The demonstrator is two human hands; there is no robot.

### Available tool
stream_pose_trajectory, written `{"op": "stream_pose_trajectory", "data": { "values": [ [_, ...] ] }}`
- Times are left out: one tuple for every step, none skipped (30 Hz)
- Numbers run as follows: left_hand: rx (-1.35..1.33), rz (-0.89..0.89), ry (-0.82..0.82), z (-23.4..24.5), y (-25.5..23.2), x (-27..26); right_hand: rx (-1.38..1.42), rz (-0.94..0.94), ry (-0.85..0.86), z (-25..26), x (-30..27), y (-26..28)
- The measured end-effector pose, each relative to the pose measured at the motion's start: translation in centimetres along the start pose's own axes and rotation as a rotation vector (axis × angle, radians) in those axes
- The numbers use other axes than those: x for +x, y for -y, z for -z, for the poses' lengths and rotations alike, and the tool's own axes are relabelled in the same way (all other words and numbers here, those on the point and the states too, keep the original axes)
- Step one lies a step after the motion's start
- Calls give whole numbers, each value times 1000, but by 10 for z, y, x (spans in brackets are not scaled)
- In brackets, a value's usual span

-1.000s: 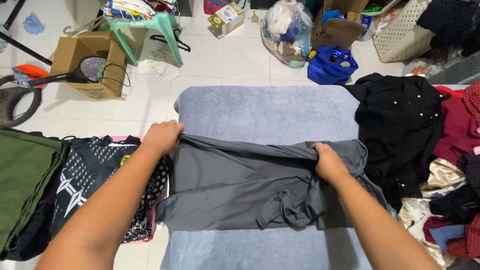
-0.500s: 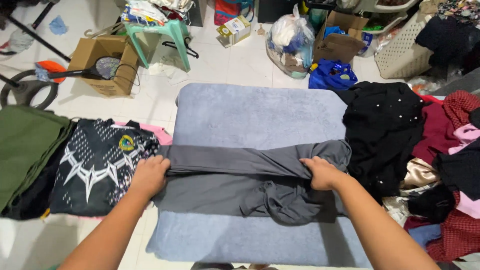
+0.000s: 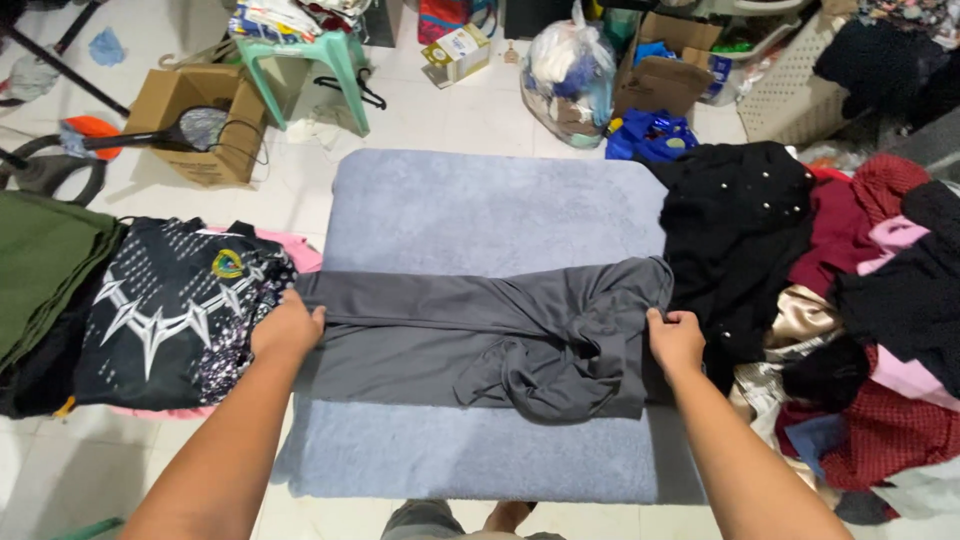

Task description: The recorder folds a grey t-shirt on a blue cushioned surface in a cluttered room.

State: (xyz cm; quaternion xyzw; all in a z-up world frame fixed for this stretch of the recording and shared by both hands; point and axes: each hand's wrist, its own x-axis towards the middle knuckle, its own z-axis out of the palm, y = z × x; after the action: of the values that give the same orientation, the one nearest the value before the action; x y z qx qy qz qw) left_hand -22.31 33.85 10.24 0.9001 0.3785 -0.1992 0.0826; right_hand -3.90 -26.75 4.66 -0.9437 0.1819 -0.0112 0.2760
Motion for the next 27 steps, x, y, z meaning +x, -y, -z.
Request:
{"op": "stream_pose_trajectory", "data": {
  "values": [
    [3, -8, 1, -1, -1, 2, 0, -7, -4, -2, 2, -1],
    [-22, 10, -2, -2, -2, 5, 46, -33, -26, -4, 4, -1],
    [-47, 27, -4, -4, -3, 7, 93, -59, -49, -7, 5, -2],
    [-44, 25, -2, -10, -1, 10, 91, -64, -49, -12, 10, -5],
    [-34, 13, 30, -15, 0, 13, 212, -72, -4, -16, 15, -8],
    [-26, 4, 60, -20, 2, 17, 335, -76, 41, -22, 22, -9],
    [-25, 4, 60, -25, 4, 21, 335, -77, 41, -24, 28, -11],
    [-68, -6, 29, -31, 6, 25, 404, -109, 35, -26, 33, -13],
    [-112, -16, -2, -37, 10, 29, 473, -140, 29, -29, 38, -15],
    [-112, -9, -3, -43, 15, 36, 473, -138, 35, -33, 48, -26],
    [-143, -40, 3, -49, 20, 42, 502, -186, 29, -37, 58, -36],
    [-175, -70, 7, -55, 24, 49, 532, -233, 24, -41, 70, -46],
    [-177, -63, 5, -56, 26, 51, 532, -228, 30, -37, 67, -46],
    [-160, -76, 23, -56, 27, 53, 449, -159, -66, -32, 64, -46],
    [-144, -89, 42, -57, 27, 55, 364, -89, -162, -27, 62, -46],
    [-145, -89, 41, -42, 19, 42, 365, -87, -162, -17, 54, -38],
    [-115, -78, 29, -27, 11, 28, 273, -99, -140, -7, 47, -31],
    [-84, -69, 19, -13, 3, 14, 179, -114, -119, 4, 39, -25],
    [-85, -70, 20, -8, -5, 6, 178, -115, -120, 6, 38, -22],
    [-79, -132, -75, -3, -13, -2, 136, -126, -71, 8, 37, -19],
    [-73, -194, -170, 3, -22, -10, 94, -137, -22, 11, 37, -16],
    [-73, -199, -171, -4, -32, -10, 96, -140, -27, 8, 39, -19],
    [-137, -324, -257, -12, -42, -12, 71, -39, -76, 7, 42, -22],
    [-200, -450, -343, -21, -52, -14, 45, 61, -125, 4, 44, -27],
    [-199, -456, -344, -22, -69, -26, 47, 57, -130, 4, 35, -17],
    [-272, -517, -306, -23, -86, -41, 57, 67, -137, 6, 25, -9],
    [-344, -577, -268, -24, -104, -56, 68, 77, -145, 8, 16, -1]
  ]
}}
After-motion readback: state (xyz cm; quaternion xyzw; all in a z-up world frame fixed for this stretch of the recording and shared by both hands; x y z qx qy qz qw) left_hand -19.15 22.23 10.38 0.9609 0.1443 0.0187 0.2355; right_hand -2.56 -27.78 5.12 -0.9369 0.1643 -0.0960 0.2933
